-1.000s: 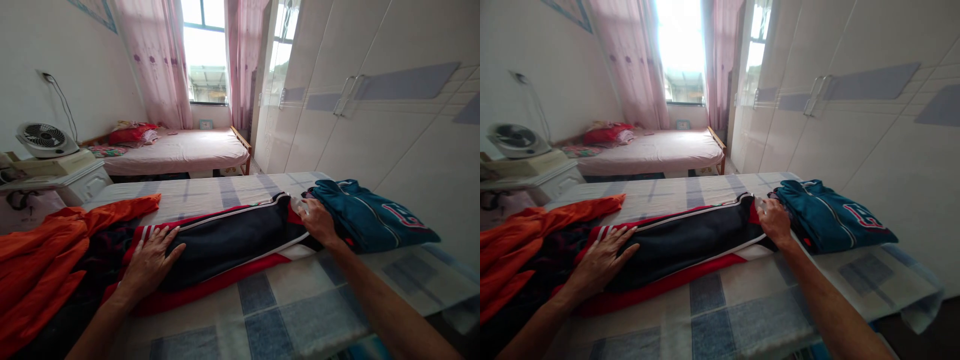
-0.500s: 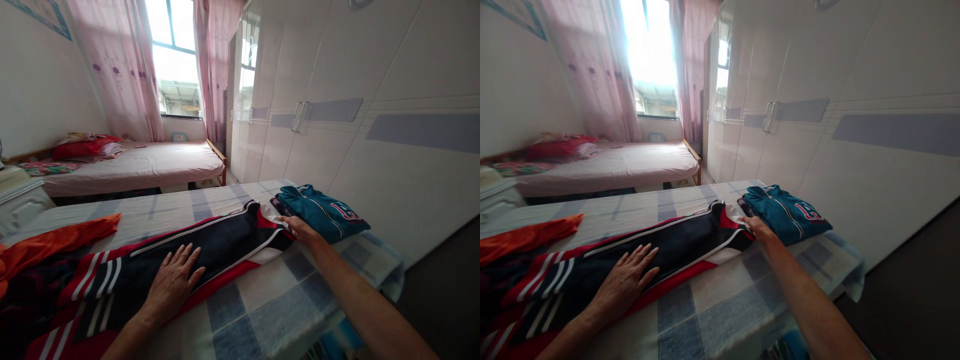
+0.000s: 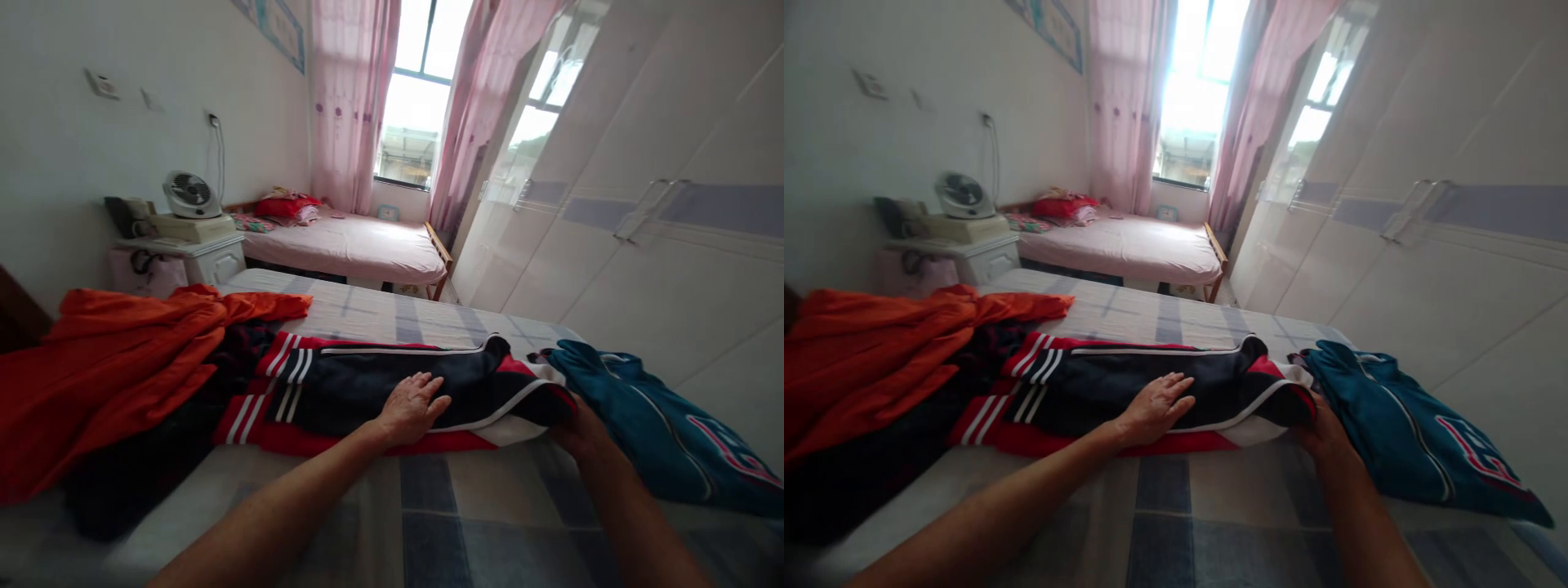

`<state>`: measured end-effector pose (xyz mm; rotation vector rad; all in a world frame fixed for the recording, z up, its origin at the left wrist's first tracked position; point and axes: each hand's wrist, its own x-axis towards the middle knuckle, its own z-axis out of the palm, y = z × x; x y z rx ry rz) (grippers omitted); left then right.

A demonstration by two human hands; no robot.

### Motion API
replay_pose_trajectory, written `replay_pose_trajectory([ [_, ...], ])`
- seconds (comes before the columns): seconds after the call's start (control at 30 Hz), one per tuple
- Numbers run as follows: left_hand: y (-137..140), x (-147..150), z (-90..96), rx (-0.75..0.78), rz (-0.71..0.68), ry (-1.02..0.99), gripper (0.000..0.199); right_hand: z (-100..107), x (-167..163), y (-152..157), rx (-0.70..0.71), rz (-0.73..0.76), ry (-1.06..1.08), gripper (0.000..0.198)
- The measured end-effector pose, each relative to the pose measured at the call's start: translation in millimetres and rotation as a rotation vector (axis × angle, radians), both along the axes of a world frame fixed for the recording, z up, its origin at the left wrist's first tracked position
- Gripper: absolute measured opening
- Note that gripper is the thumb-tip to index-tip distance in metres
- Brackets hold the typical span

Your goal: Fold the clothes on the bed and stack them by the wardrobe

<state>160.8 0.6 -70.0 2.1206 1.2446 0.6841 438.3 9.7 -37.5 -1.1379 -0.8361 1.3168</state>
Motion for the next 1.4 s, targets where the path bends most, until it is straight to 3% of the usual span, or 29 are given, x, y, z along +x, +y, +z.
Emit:
replay_pose_trajectory([
  [0.13, -0.6, -9.8, 12.2, -0.057, -0.010, -0.138, 0.062, 49.1, -63.4, 9.1, 0.101, 0.018, 0.059, 0.015],
  [0.27, -13.2, -37.9, 30.5, -0.120, -0.003, -0.382, 0.056, 88.4, -159.5, 13.2, 0.294, 0.226, 0.010, 0.020],
  [0.4, -49.4, -83.8, 27.0, -0.385, 0.216, -1.054, 0.036, 89.9, -257.6, 8.1, 0.504, 0.477, -0.226, 0.026],
  [0.53, -106.2, -135.3, 14.4, -0.582, 0.592, -1.390, 0.015, 73.4, -310.6, -6.0, 0.623, 0.932, -0.579, 0.026],
  [0.6, -132.5, -152.8, 11.7, -0.711, 0.788, -1.482, 0.019, 64.9, -310.6, -4.8, 0.653, 0.939, -0.673, 0.029],
  [0.7, -155.0, -161.9, 12.0, -0.826, 0.977, -1.513, 0.030, 49.5, -284.5, 18.4, 0.568, 0.525, -0.768, 0.024],
  [0.77, -156.0, -159.6, 13.9, -0.840, 1.011, -1.565, 0.030, 35.5, -260.0, 41.9, 0.340, 0.259, -0.775, 0.029],
  [0.83, -149.3, -154.8, 17.0, -0.834, 1.007, -1.614, 0.027, 19.3, -238.1, 61.9, 0.062, 0.168, -0.691, 0.043],
  [0.93, -135.1, -148.0, 23.3, -0.852, 1.010, -1.631, 0.020, -2.5, -219.5, 75.7, -0.140, 0.241, -0.549, 0.044],
  [1.1, -115.1, -140.8, 31.9, -0.848, 0.989, -1.634, 0.014, -13.9, -224.4, 73.5, -0.192, 0.401, -0.314, 0.021],
  [1.27, -82.1, -136.5, 37.6, -0.744, 0.990, -1.668, 0.023, 8.2, -231.0, 53.7, -0.237, 0.512, 0.043, 0.015],
  [1.4, -52.5, -135.6, 56.6, -0.676, 0.915, -1.638, 0.027, 45.0, -210.4, 24.5, -0.030, 0.429, 0.113, 0.027],
])
